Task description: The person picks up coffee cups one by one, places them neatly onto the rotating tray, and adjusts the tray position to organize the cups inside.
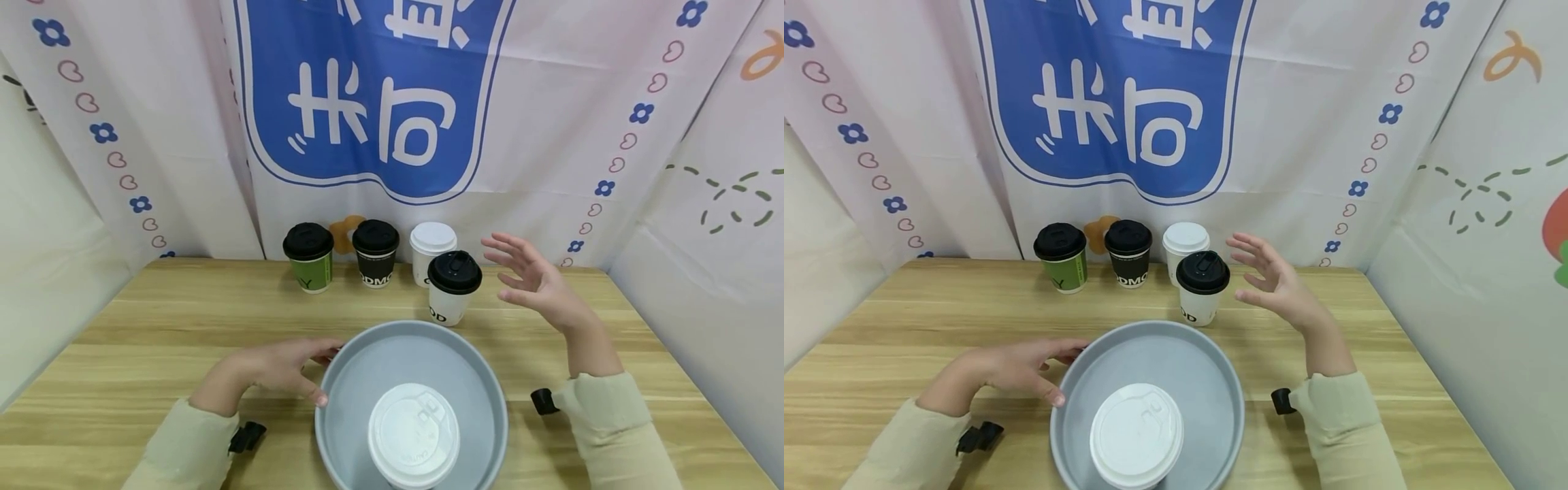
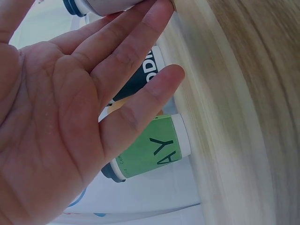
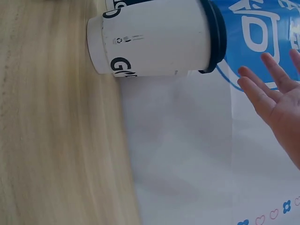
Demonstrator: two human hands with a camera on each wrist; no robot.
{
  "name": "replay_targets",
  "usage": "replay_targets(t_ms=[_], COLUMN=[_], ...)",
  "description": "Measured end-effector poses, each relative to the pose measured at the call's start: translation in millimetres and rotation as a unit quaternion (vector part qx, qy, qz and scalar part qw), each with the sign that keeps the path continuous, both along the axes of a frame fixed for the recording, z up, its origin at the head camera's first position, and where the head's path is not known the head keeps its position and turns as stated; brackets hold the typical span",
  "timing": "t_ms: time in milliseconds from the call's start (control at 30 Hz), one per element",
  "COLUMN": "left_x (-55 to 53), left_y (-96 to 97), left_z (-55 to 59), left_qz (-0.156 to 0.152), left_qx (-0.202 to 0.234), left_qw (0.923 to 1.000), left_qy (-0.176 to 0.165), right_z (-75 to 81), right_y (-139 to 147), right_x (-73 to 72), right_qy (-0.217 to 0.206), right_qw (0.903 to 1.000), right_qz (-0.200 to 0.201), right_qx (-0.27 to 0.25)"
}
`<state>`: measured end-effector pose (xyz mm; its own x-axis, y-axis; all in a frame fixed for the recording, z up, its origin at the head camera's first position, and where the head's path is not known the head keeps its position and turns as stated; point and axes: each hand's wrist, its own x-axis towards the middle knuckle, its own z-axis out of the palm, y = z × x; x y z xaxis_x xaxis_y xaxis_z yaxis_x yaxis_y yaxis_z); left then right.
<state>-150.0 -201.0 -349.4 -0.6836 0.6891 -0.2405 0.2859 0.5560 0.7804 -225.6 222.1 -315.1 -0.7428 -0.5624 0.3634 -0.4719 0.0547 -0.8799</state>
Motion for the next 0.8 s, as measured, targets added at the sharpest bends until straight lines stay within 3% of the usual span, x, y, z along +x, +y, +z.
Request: replay_targets(t_ms=[300,533,800], left_x=[0.8,1.2,0.1], left_y=[-0.2,0.3,1.5], left_z=[0.7,2.6,1.8], left_qz=[0.006,0.014,0.011], left_qx=[-0.007,-0.012,-0.01], left_qw=[1.0,0.9998,0.9999], left_qy=[0.003,0.0,-0.003], right_z=[-14.5,-23.1,-32.0], right_y=[-3,-8,-17], right_x=[-18.4,-28.2,-34.6], right_qy=[-0.046,-0.096,-0.119], right_qw=[0.9969,0.9897,0.9845], right_qz=[-0.055,-0.075,-0.076], right_qx=[0.033,0.074,0.103])
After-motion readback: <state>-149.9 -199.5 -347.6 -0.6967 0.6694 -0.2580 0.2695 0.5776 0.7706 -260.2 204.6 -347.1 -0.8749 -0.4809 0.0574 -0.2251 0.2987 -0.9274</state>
